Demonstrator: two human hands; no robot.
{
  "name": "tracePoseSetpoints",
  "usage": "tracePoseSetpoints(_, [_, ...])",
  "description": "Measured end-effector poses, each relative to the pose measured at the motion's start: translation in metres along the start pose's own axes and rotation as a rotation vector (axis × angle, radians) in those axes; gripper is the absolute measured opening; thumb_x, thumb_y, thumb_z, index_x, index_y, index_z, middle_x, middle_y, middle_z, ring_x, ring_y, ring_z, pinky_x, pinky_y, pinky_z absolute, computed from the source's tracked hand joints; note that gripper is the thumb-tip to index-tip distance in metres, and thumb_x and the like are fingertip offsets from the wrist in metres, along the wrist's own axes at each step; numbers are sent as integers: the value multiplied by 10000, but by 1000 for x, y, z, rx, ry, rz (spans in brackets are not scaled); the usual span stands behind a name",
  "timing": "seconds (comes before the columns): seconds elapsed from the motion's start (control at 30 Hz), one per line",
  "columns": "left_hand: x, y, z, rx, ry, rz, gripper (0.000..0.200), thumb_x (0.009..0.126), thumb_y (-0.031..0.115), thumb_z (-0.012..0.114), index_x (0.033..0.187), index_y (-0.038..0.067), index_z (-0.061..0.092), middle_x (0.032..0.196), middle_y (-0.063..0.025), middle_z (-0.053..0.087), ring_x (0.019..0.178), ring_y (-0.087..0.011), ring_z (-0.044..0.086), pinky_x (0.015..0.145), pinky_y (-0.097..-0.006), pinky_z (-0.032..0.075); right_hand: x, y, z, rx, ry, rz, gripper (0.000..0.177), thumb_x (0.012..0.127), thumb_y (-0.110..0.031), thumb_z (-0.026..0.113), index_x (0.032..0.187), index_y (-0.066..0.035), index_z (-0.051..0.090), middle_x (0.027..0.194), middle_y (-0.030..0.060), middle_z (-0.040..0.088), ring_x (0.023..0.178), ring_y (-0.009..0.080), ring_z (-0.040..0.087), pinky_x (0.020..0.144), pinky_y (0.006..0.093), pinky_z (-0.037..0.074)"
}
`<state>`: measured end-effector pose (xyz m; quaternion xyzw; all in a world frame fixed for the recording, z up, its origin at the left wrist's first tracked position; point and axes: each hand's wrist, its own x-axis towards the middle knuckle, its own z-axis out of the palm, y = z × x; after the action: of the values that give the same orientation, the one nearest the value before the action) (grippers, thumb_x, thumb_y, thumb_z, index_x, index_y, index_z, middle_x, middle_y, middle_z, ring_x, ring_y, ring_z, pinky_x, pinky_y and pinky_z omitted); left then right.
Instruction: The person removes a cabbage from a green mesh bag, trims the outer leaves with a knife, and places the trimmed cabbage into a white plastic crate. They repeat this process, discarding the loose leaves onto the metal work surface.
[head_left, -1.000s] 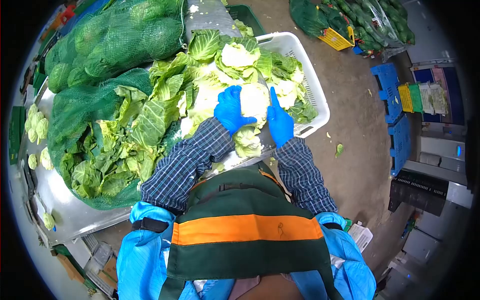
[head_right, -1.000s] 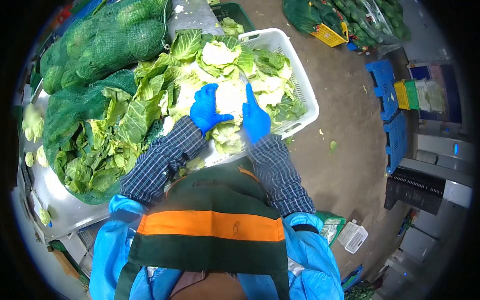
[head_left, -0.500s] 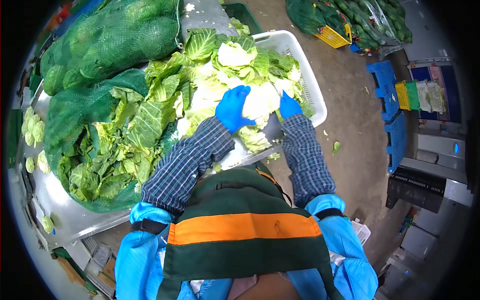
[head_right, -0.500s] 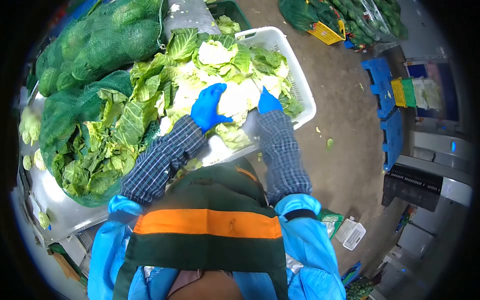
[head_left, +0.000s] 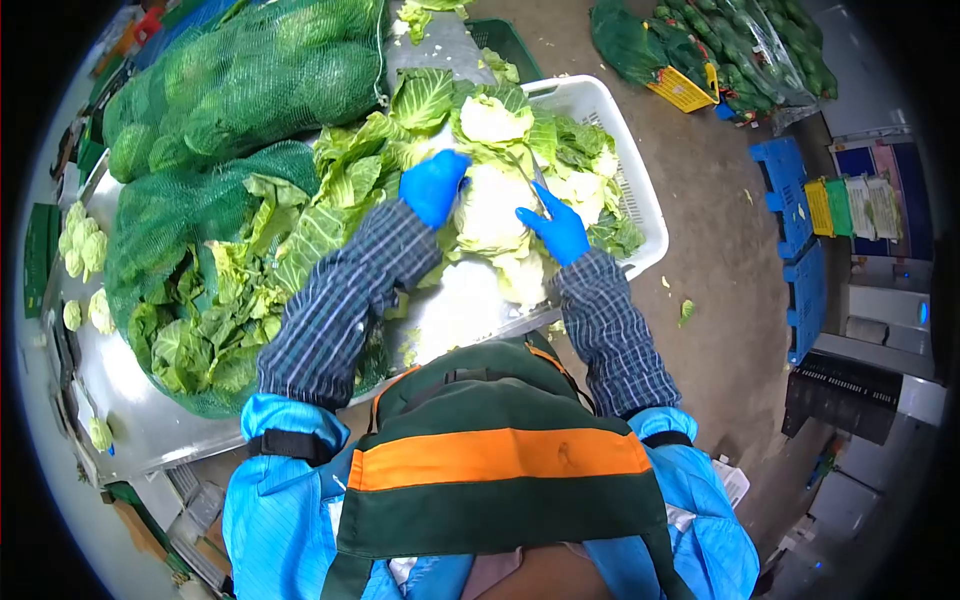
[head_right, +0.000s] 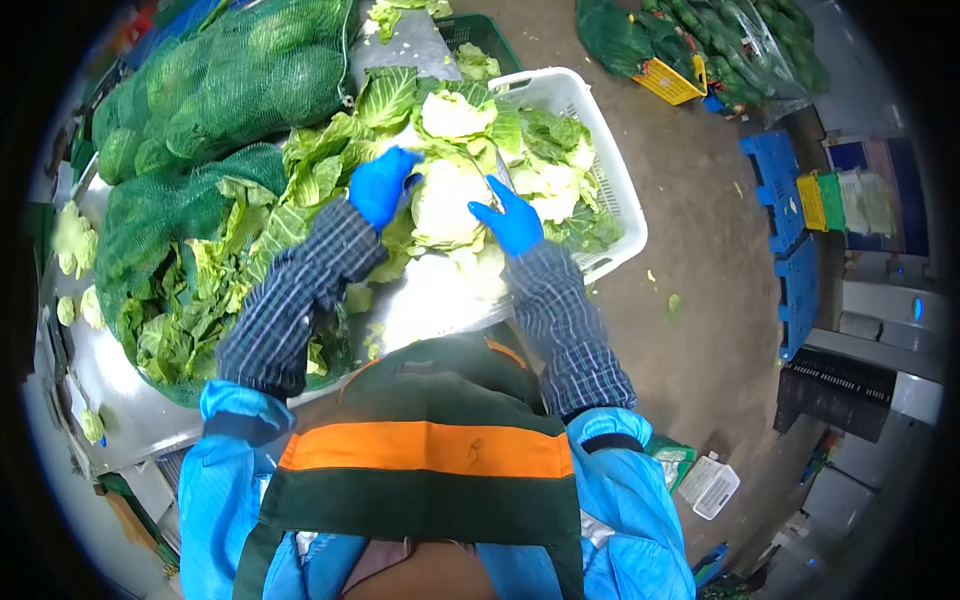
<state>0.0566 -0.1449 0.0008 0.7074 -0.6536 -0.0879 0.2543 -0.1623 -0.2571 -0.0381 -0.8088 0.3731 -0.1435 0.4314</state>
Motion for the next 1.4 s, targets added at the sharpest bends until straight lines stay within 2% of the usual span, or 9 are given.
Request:
tracePoseSetpoints(0.07, [-16,41,-11,4,-325,-457,670,706,452,748,1199,60,520,1098,-196,574,907,-326,597,788,-419,486,1,7,9,17,74,-24,706,768,-450,686,1360,-162,431,1021,227,634,941,307,630,802,391,475])
tracePoseSetpoints(0.17, [-41,52,44,-380,82,-533,971,545,496,834,1224,-62,422,1158,-252,523,1094,-365,512,930,-431,424,-18,-13,4,-46,59,70,662,803,-468,637,1352,-157,438,1042,252,619,955,341,624,806,403,477])
tracePoseSetpoints(0.37, [-19,67,44,-346,93,-549,1097,501,491,842,1305,-59,337,1233,-256,461,1138,-371,482,949,-432,419,-27,-37,-19,-256,-8,3,544,928,-291,433,1436,-317,241,608,207,560,556,356,581,534,455,456])
tracePoseSetpoints(0.83, [18,82,42,-16,-190,-528,1098,461,543,822,1290,-15,368,1191,-216,474,1118,-360,475,900,-441,445,10,-38,-24,-523,-19,240,424,965,-306,298,1373,-227,380,888,231,637,776,401,618,684,484,477])
tracePoseSetpoints(0.93, [-18,51,74,-208,169,-282,1102,440,499,830,1286,-17,349,1170,-215,472,1079,-363,486,882,-449,453,15,103,-29,-295,80,-118,416,962,-287,361,1336,-122,438,819,201,653,670,332,630,603,434,491])
tracePoseSetpoints(1.0, [-43,42,59,-348,274,-153,1056,431,385,859,1276,-2,357,1141,-214,483,1075,-384,472,922,-451,414,-2,179,-12,-354,-42,125,426,966,-271,391,1346,-81,423,707,131,634,516,198,577,477,341,458])
tracePoseSetpoints(1.07, [-67,34,68,-465,326,-231,1052,433,407,866,1267,5,367,1136,-206,488,1070,-378,478,917,-444,417,-41,84,-22,52,-89,561,435,969,-273,407,1369,-103,406,633,60,577,452,98,493,410,267,397])
tracePoseSetpoints(1.13, [-72,36,77,-484,331,-299,1051,433,414,869,1266,8,372,1133,-204,494,1057,-378,490,908,-444,425,-44,75,-26,271,71,437,423,973,-239,390,1386,-147,393,615,39,545,457,101,482,390,265,377])
tracePoseSetpoints(1.4, [-46,70,66,-353,232,-476,1034,417,449,868,1256,56,408,1139,-164,522,1009,-342,547,862,-455,450,-67,-54,-41,-491,-104,-160,518,944,-232,438,1436,-281,284,727,131,600,611,261,592,597,370,484])
